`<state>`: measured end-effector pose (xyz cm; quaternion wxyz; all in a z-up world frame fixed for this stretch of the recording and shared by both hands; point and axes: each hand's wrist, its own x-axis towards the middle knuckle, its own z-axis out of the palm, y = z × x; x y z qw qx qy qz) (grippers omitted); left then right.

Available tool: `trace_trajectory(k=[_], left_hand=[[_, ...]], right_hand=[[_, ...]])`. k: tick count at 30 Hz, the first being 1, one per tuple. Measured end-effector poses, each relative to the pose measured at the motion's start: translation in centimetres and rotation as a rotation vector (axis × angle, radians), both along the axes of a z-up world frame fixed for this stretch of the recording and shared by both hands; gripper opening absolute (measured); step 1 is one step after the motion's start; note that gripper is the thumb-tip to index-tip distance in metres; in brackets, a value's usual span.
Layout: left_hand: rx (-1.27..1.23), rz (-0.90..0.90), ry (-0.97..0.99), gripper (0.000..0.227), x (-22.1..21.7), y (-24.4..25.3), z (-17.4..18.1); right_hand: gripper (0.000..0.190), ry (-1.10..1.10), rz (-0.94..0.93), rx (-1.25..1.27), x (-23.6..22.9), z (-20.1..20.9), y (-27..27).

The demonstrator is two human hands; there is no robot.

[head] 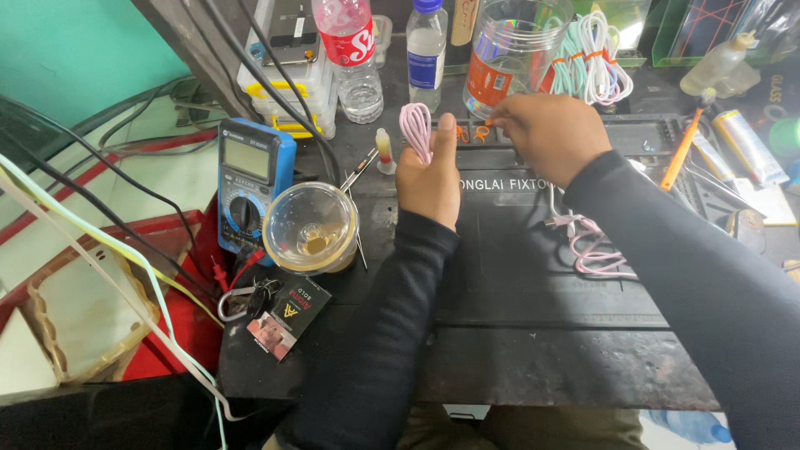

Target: The person organizes a pile of USB cables on a workbench. They pick up a white cable, coil it, and secure it with an orange rubber band before placing it in a container. They repeat this process with a pink cable.

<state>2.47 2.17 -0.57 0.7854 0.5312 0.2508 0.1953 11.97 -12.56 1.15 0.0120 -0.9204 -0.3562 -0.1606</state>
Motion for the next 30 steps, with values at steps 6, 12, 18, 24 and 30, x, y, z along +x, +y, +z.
trace_trajectory(k=[6, 12, 18, 24, 30], left_hand=[[0.219, -0.119, -0.073, 0.036, -0.6, -1.8, -0.1], [0.356, -0.458, -0.031, 0.045, -2.5, -5.0, 0.8], [0.598, -0.414, -0.128, 0.025, -3.3, -6.1, 0.5], [0.753, -0.34, -0.196, 0.026, -3.3, -6.2, 1.1], [0.807, -0.311, -0.238, 0.02, -2.9, -5.7, 0.4]], right_hand=[[0.022, 1.031, -0.163, 0.961, -5.4, 3.3, -3.0], [0.019, 1.426, -0.051, 1.406, -6.4, -1.4, -8.0], [0.022, 1.178, -0.293, 1.223, -7.4, -0.3, -8.3], [0.017, 1.123, -0.154, 1.244, -7.6, -1.1, -8.7], [0.018, 0.985, -0.116, 1.101, -7.4, -1.8, -9.2]])
